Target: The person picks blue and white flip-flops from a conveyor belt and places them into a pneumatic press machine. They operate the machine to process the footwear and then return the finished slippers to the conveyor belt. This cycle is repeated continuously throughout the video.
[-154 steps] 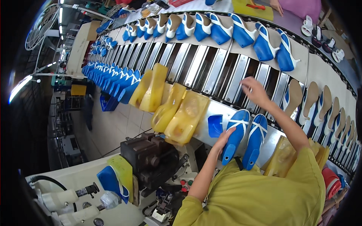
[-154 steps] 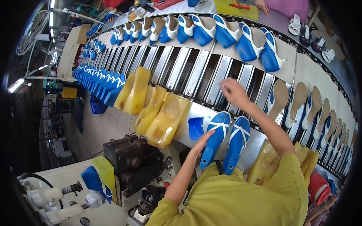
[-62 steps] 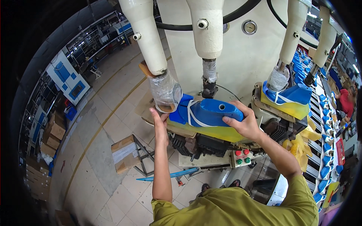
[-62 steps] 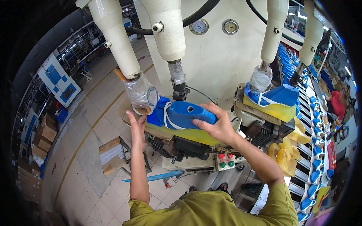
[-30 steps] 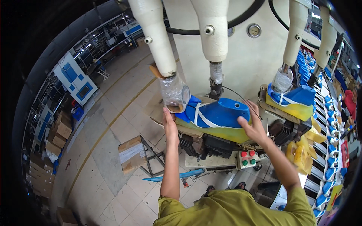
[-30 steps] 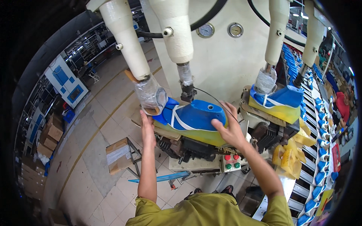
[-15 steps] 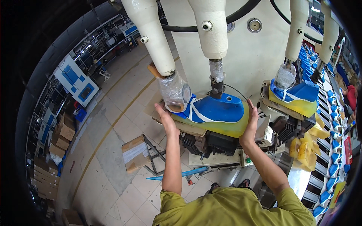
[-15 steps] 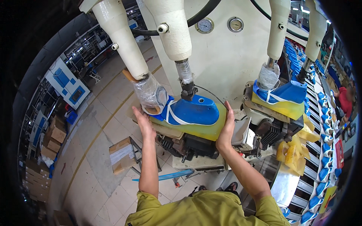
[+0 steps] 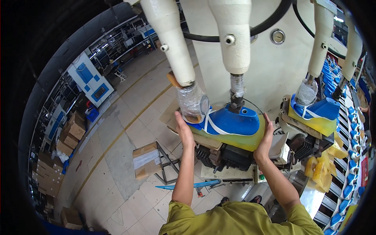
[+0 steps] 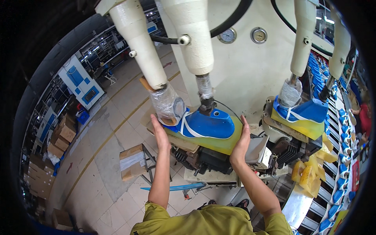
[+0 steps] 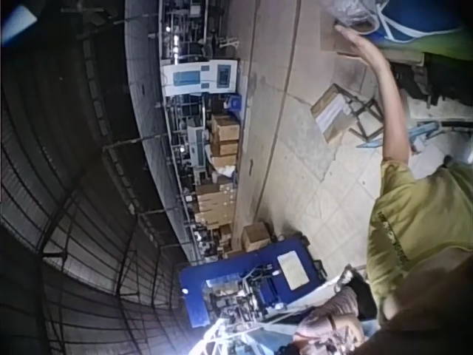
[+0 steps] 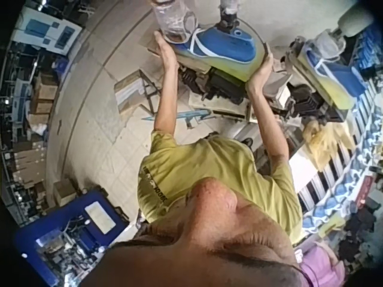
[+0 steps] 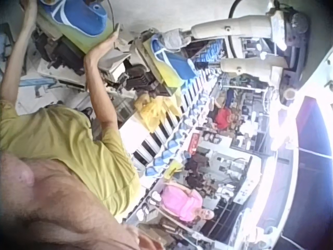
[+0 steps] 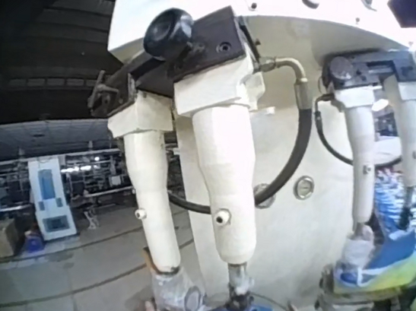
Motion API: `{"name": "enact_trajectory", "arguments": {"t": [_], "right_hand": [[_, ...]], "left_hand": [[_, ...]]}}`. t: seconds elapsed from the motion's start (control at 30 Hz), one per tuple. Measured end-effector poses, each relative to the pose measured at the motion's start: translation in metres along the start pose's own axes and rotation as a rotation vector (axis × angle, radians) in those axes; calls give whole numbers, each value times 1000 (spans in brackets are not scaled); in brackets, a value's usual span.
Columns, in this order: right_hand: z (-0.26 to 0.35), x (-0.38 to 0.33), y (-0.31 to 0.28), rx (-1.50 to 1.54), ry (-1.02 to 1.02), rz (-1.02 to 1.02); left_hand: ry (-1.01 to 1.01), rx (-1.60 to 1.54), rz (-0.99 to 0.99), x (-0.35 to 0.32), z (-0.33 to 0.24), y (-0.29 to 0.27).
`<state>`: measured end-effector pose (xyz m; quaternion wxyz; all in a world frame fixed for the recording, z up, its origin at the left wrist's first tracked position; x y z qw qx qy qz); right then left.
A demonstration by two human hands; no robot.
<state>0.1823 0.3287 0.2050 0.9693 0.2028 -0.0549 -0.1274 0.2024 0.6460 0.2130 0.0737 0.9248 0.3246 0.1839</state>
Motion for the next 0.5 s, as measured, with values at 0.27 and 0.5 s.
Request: {"name": "enact_trajectory", "arguments": {"t": [0.27, 0.5], "right_hand": [[-5, 0, 5, -56, 51, -33], [3, -4, 3, -245, -6, 40]], "left_hand": [[-23, -82, -84, 17, -3, 6], [135, -54, -69, 16, 10, -10]]}}
Point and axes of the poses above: each hand's wrist, its own x-axis towards the middle knuckle, its own y-axis out of the palm, z = x × y, the point moved 6 cm from there along x, towards the middle knuckle, and after that the axes turned 10 degrees about y, right-handed, at the moved point
